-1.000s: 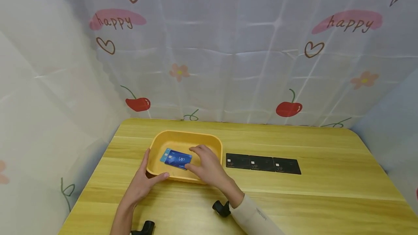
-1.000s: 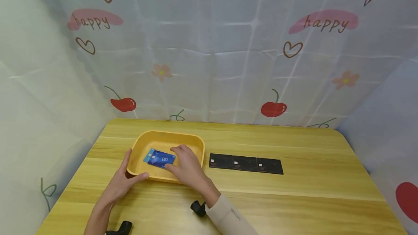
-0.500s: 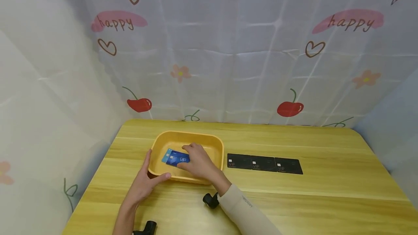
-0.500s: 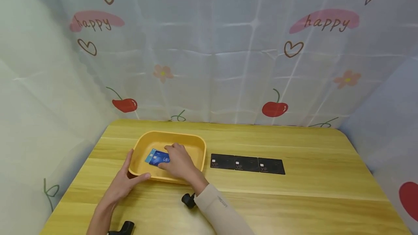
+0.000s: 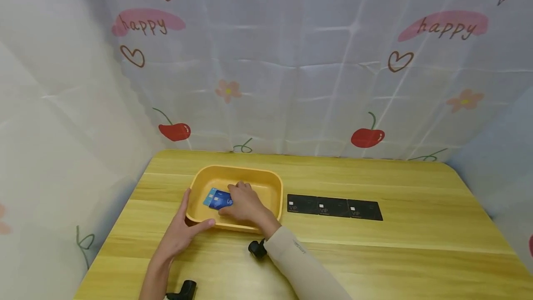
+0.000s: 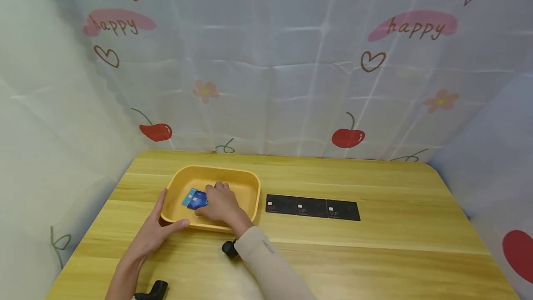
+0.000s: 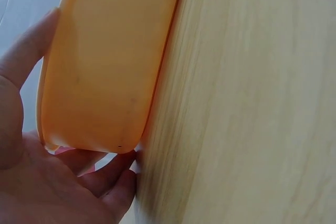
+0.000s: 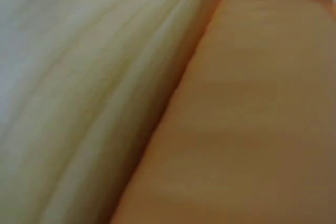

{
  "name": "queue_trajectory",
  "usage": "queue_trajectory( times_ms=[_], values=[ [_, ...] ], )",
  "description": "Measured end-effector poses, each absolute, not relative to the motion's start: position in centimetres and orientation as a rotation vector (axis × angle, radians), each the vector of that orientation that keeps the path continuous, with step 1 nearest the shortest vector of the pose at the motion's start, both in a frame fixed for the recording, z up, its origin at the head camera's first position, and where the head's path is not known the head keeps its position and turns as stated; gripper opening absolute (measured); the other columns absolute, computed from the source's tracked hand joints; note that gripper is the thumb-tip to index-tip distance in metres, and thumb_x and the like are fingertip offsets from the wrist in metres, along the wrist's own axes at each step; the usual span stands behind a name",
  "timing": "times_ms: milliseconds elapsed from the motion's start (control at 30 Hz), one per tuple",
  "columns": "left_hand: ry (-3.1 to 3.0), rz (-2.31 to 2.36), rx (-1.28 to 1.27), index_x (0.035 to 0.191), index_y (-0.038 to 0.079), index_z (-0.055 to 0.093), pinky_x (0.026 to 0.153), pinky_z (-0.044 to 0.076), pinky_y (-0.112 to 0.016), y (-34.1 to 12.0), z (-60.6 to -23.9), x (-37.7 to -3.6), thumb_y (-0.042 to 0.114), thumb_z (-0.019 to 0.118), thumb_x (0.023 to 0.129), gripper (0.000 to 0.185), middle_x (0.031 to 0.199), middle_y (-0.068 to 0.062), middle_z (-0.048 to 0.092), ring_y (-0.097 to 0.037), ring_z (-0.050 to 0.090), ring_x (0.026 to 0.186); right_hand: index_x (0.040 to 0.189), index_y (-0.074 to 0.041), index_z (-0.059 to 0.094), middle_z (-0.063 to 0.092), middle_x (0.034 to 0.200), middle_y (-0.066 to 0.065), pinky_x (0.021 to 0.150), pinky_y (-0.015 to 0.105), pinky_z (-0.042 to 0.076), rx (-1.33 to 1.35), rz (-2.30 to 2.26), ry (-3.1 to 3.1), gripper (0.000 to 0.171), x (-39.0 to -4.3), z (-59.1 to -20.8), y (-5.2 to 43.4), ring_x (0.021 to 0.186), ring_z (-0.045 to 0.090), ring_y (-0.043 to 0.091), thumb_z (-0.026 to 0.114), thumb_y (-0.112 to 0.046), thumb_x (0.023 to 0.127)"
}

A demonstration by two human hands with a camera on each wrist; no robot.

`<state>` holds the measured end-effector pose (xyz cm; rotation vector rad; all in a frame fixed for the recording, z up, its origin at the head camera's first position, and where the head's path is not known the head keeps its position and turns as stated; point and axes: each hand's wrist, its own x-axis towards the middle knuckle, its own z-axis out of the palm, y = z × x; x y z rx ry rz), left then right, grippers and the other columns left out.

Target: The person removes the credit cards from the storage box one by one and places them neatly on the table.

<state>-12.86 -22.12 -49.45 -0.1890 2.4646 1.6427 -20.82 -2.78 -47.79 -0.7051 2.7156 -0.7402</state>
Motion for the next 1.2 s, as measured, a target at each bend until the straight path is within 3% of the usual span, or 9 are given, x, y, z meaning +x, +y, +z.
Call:
queue_trajectory(
  times_ms=[133,567,1200],
  values=[
    [2.456,1.652,-0.181,0.158,0.028,-0.011,0.114,0.012,-0.060,-22.2,-49.4,-12.8,0.037,0.079,0.085,0.117,0.164,-0.014,-0.006,-0.040,0.004,0.147,0.136,-0.005,0.057,0.054,0.122,0.012,0.093,0.046,0.042,-0.696,-0.621,2.737,0.070,-20.8,-47.8,-3.4,0.105,0.049,0.026,0.077,-0.046,0.084],
    [2.453,1.659,-0.185,0.158,0.027,-0.012,0.114,0.014,-0.059,-22.2,-49.4,-12.8,0.035,0.079,0.085,0.116,0.163,-0.016,-0.005,-0.040,0.006,0.147,0.116,-0.011,0.071,0.050,0.104,0.002,0.082,0.035,0.040,-0.709,-0.467,2.882,0.050,-20.7,-48.6,-4.3,0.097,0.045,0.020,0.081,-0.044,0.081],
    [2.421,1.704,-0.188,0.158,0.026,-0.012,0.114,0.014,-0.058,-22.1,-49.3,-12.8,0.033,0.079,0.086,0.116,0.164,-0.014,-0.006,-0.038,0.007,0.147,0.113,-0.009,0.071,0.052,0.100,0.002,0.083,0.034,0.042,-0.719,-0.532,2.883,0.042,-20.9,-48.8,-3.9,0.093,0.046,0.019,0.080,-0.037,0.082]
  ],
)
